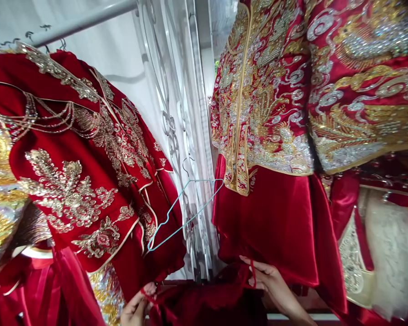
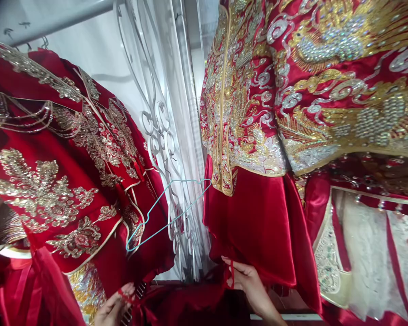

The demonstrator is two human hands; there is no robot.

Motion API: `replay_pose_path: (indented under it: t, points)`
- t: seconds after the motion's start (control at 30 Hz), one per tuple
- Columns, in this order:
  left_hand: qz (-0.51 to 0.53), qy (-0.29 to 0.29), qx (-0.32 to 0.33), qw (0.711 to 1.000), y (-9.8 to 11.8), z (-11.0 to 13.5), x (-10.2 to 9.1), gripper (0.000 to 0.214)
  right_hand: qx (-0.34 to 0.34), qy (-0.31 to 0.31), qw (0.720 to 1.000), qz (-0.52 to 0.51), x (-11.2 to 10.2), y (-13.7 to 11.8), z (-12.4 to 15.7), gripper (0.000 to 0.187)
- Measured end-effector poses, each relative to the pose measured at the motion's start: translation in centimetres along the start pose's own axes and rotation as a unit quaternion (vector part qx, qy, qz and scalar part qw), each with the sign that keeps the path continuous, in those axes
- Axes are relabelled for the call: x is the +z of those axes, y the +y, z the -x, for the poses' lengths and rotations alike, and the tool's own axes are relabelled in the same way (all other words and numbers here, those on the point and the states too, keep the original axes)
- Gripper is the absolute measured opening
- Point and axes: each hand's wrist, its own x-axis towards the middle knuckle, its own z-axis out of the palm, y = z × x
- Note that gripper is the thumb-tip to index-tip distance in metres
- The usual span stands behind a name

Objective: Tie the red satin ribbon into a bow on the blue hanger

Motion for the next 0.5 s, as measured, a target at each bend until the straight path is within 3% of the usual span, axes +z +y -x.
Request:
replay_pose_path:
  t: [0.07, 0.27, 0.5]
  points:
    - [0.041, 0.012, 0.037, 0.998, 2.3, 0.0, 1.3, 0.035, -0.015, 0.016, 1.0, 0.008, 0.8, -1.8, 0.5, 0.035]
    - [-0.053, 0.092, 0.16, 0.981, 8.2, 0.1, 4.6, 0.03, -0.054, 0.023, 0.998, 0.039, 1.9, -5.6, 1.4, 0.035]
    - [-0.091, 0.062, 0.21, 0.972, 11.6, -1.7, 5.9, 0.027, -0.061, 0.044, 0.996, 0.039, 1.0, -6.8, 1.1, 0.038]
